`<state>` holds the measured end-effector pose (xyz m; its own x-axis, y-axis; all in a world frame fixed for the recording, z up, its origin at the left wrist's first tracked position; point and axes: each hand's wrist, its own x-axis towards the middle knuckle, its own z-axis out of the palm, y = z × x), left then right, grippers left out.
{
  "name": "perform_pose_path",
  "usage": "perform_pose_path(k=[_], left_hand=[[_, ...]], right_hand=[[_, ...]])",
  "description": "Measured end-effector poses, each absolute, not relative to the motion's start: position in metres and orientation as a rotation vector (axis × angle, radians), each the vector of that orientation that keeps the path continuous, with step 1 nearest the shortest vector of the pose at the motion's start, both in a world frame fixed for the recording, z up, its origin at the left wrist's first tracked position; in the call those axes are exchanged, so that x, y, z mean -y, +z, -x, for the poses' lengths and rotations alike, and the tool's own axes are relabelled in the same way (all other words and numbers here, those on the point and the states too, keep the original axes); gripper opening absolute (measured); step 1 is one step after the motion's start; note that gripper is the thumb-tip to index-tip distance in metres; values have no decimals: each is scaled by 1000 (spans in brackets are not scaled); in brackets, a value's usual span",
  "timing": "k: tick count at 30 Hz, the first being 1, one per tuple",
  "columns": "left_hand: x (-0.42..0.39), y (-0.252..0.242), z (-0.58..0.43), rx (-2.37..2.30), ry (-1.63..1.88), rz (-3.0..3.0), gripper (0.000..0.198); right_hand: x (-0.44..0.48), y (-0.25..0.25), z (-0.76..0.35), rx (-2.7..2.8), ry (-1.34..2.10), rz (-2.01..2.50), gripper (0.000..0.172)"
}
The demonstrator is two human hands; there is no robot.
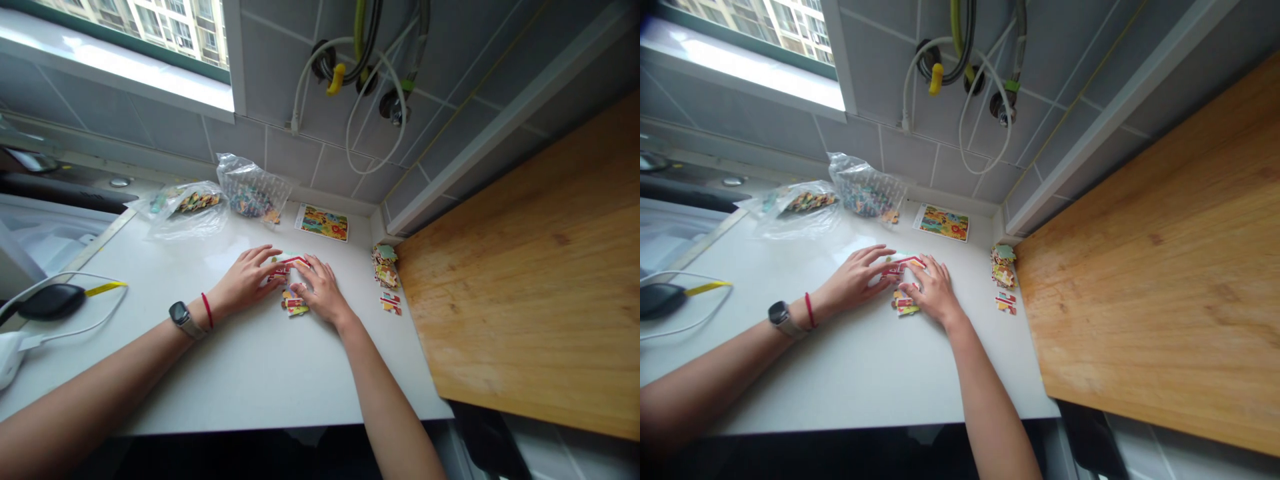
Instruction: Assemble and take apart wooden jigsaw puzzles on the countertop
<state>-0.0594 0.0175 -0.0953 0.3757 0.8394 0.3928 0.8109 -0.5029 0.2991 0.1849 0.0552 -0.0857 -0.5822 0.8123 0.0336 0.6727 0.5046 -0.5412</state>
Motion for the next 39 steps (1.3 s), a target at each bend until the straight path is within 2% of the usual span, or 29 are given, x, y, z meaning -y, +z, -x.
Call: perform_pose_path(k=[5, 8, 11, 15, 20, 26, 30, 32, 36, 39], left_hand=[[-6, -78, 47, -1273, 624, -2897, 21], [-4, -79, 53, -1160, 587, -2991, 27], [-5, -86, 60, -1172, 619, -2966, 36], [-6, -89, 56, -1190, 590, -2924, 40], [-9, -85, 52, -1161, 477, -2926, 45], [-18, -87, 56, -1189, 409, -2846, 67], [-23, -90, 56, -1183, 360, -2797, 74], [-24, -90, 55, -1199, 337, -2773, 75], [-24, -87, 53, -1252, 297, -2723, 76], [-24, -85, 51, -1292, 287, -2688, 76]], right_hand=[[-65, -95, -195, 2157, 723, 1129, 32], [-69, -99, -199, 2004, 752, 1039, 27], [-70, -99, -201, 1935, 840, 1006, 27], [-69, -95, -204, 2047, 973, 1009, 27], [-67, -85, -207, 2234, 1003, 980, 47], [-68, -85, -209, 2282, 1011, 931, 59], [-72, -88, -209, 2418, 988, 845, 73], [-73, -88, -210, 2467, 946, 826, 71], [-72, -86, -210, 2486, 953, 813, 53], [-71, -85, -209, 2474, 967, 811, 47]])
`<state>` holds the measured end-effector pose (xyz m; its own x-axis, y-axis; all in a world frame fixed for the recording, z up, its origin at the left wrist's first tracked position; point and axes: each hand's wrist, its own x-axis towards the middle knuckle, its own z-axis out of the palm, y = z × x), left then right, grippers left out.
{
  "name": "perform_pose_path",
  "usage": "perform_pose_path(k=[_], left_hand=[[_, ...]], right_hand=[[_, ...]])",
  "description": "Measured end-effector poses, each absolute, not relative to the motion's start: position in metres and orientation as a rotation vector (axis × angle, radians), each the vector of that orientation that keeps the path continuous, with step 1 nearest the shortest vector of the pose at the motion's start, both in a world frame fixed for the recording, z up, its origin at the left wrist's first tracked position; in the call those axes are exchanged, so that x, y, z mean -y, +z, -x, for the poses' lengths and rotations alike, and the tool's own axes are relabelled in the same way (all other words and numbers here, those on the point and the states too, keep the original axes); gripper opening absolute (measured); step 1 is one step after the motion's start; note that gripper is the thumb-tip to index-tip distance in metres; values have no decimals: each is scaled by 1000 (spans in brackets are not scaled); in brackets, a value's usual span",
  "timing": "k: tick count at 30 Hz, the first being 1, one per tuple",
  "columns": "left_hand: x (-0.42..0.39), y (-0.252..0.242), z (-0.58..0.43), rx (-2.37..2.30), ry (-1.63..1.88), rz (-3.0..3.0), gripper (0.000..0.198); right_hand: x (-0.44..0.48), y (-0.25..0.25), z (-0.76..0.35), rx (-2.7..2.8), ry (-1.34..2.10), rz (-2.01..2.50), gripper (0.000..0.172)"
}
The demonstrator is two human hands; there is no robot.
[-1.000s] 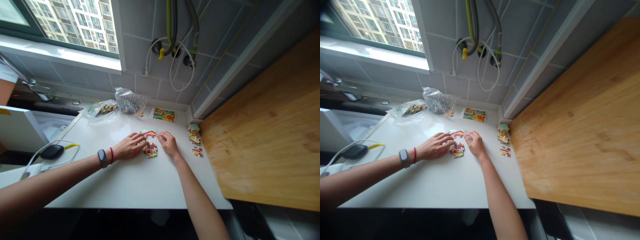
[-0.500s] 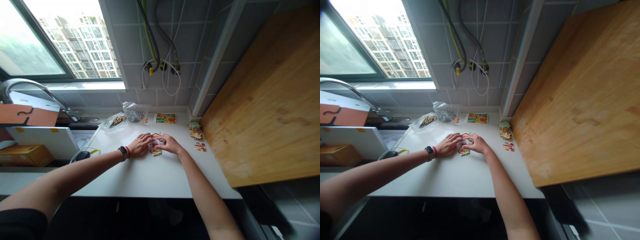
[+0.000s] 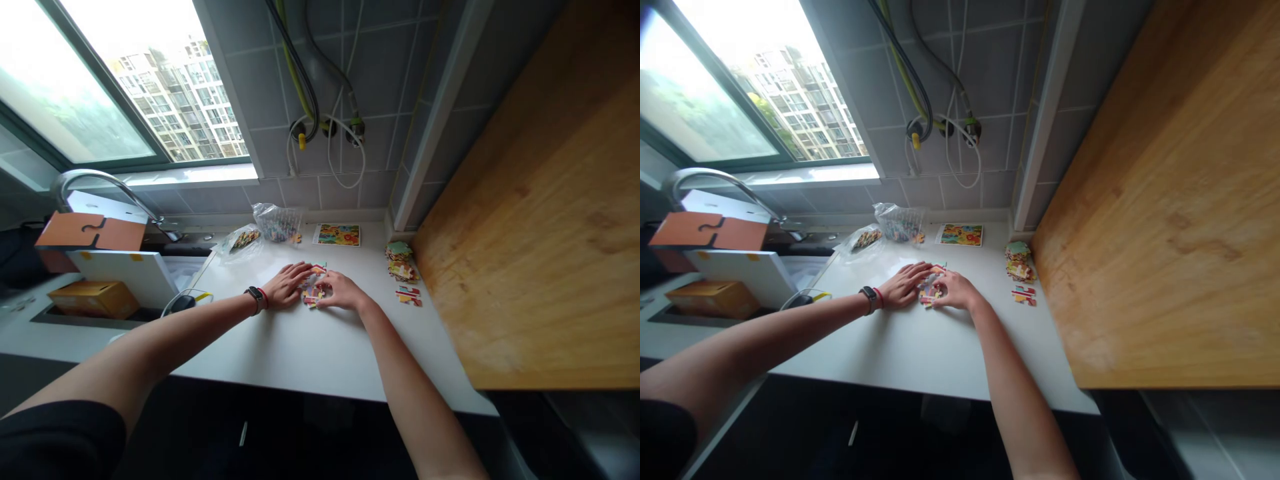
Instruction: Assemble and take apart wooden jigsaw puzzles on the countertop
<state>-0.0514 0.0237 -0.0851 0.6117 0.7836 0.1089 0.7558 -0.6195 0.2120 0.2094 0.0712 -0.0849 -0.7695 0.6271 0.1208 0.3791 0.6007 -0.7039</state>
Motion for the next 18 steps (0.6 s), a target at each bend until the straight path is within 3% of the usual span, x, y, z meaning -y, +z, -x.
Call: perform_pose_path(k=[10, 18], left_hand=[[-22, -86, 53, -1395, 248, -2589, 80], [-20, -87, 53, -1508, 418, -2495, 75]], right_hand=[[-74, -87, -214, 2257, 1070, 838, 48], [-80, -99, -213, 2075, 738, 1004, 37]])
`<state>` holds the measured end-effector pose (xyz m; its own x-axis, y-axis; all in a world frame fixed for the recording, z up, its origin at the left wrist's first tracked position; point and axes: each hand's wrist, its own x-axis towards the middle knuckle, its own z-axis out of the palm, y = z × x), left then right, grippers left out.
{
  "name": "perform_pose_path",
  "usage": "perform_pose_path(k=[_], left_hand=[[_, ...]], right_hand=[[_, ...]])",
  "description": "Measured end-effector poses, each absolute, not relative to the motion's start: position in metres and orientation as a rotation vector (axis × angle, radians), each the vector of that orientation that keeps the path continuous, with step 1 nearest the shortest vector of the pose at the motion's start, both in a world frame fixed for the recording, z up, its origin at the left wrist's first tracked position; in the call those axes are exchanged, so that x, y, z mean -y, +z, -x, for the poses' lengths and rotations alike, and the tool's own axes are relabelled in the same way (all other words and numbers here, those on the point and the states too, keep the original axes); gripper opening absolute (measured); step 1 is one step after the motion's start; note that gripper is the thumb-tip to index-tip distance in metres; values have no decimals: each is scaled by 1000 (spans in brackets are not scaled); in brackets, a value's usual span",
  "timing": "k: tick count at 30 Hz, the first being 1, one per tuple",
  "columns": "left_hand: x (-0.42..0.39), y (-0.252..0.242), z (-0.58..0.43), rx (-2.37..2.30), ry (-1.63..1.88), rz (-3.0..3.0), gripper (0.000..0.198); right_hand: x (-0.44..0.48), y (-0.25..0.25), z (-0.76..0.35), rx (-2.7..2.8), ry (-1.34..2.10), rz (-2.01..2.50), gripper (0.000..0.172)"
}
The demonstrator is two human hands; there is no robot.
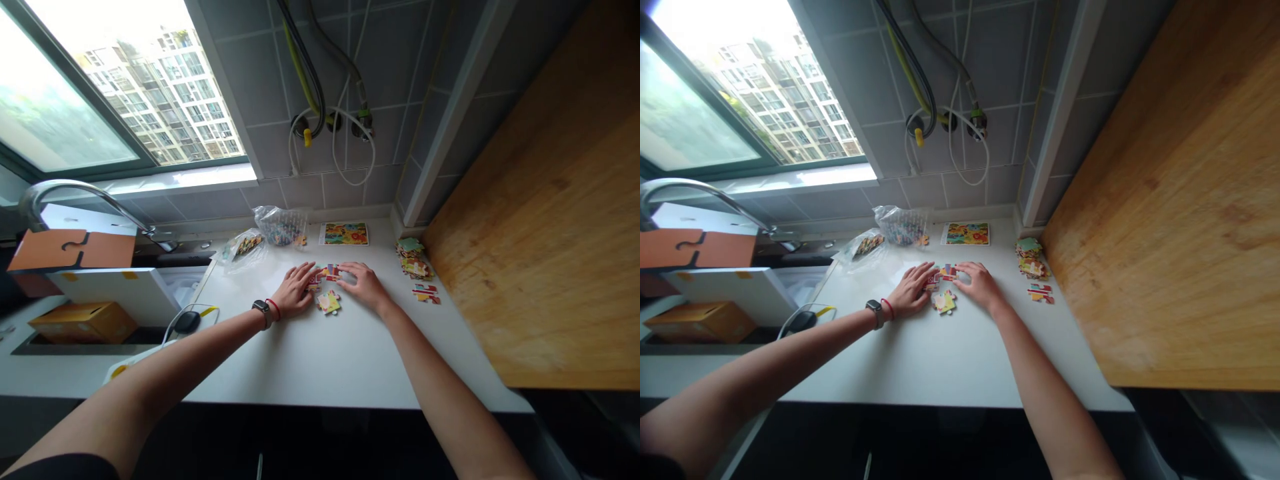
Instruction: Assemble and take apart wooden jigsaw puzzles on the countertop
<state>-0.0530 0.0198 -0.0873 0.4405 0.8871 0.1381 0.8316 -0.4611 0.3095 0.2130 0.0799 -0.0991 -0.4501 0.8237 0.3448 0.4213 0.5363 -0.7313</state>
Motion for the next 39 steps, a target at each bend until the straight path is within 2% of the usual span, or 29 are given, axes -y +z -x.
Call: perform_pose_path(k=[8, 12, 17, 19, 23, 25, 32, 34, 37, 39], left_hand=[[-25, -97, 57, -1506, 588, -2463, 61], [-27, -98, 56, -1481, 599, -2475, 50], [-28, -98, 54, -1470, 581, -2471, 47], [-28, -98, 54, -1470, 584, -2467, 45], [-27, -99, 55, -1469, 588, -2461, 45], [-28, -99, 55, -1469, 594, -2456, 45], [-31, -102, 58, -1450, 657, -2442, 39], [-31, -103, 59, -1435, 666, -2437, 37], [-33, -104, 62, -1409, 688, -2414, 35], [-34, -106, 64, -1397, 724, -2387, 33]], right_hand=[[-77, -103, -211, 2223, 672, 1019, 35], [-76, -104, -210, 2242, 668, 1040, 33], [-74, -99, -209, 2231, 656, 1014, 26], [-73, -96, -209, 2215, 650, 1034, 31], [-71, -92, -207, 2234, 634, 1145, 55], [-71, -93, -207, 2280, 616, 1180, 57], [-67, -92, -204, 2284, 697, 1180, 28], [-66, -90, -203, 2256, 699, 1176, 30], [-65, -87, -203, 2240, 676, 1144, 42], [-64, -87, -203, 2256, 684, 1119, 39]])
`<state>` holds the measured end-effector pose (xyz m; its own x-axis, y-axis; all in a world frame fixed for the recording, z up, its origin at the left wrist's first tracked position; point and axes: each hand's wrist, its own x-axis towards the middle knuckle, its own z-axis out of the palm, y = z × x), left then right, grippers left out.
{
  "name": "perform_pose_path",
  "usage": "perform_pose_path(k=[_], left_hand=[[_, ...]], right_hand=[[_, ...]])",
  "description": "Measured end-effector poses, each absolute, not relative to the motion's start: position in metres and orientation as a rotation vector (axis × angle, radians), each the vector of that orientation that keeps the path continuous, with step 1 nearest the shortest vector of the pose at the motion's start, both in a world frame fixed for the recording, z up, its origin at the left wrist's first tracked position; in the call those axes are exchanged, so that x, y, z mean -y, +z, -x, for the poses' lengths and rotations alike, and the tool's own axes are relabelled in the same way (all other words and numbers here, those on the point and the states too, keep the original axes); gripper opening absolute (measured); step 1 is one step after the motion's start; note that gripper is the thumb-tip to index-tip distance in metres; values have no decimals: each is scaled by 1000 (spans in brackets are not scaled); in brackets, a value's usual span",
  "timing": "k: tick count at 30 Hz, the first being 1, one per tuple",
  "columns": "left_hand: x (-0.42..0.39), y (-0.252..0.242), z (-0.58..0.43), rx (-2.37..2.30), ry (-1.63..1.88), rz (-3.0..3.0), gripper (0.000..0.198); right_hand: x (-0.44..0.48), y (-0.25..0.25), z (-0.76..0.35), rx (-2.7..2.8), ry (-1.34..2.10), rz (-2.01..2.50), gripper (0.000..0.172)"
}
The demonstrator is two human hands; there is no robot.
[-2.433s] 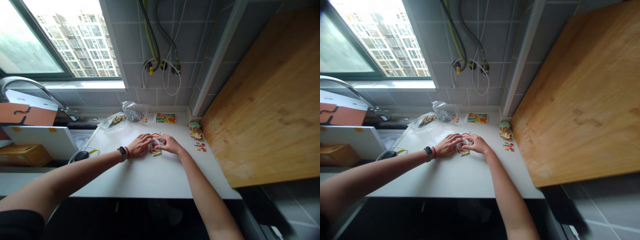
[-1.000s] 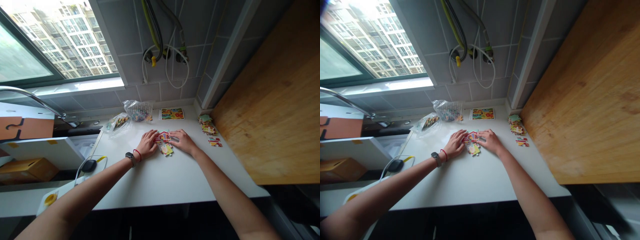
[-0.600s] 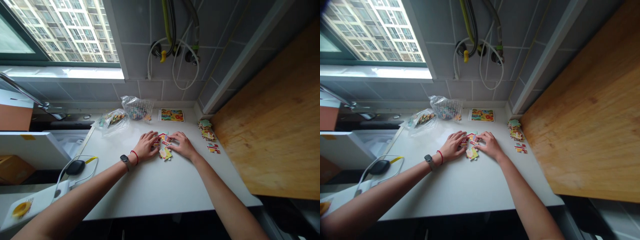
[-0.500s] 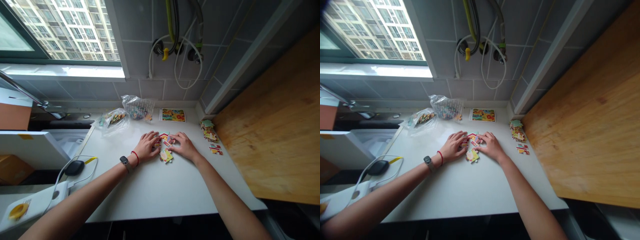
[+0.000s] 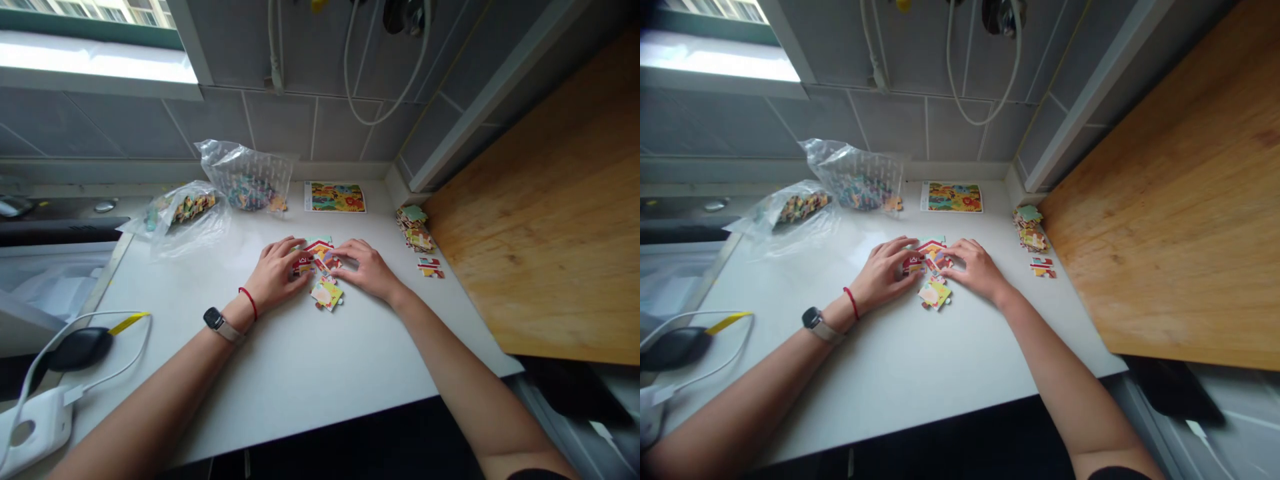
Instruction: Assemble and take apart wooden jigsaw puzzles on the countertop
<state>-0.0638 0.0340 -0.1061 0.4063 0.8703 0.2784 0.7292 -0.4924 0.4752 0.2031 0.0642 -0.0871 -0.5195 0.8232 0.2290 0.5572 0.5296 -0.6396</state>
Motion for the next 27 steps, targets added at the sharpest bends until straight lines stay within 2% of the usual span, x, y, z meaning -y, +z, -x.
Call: perform_pose_path(k=[3, 8, 10, 13, 15, 27], left_hand=[[-37, -111, 65, -1390, 823, -2333, 28], [-40, -115, 64, -1357, 956, -2276, 16], [-40, -112, 65, -1349, 1086, -2197, 20], [-39, -106, 68, -1470, 1392, -1872, 37], [-38, -104, 70, -1538, 1498, -1675, 40], [-38, -107, 68, -1437, 1306, -1973, 29]], right_hand=[[-63, -88, -203, 2259, 706, 1151, 29], [-60, -89, -202, 2252, 664, 1190, 35], [-60, -89, -202, 2272, 631, 1146, 34], [-61, -90, -202, 2268, 603, 1106, 30], [-61, -90, -202, 2244, 598, 1114, 30], [-49, -91, -185, 2232, 602, 1051, 19]])
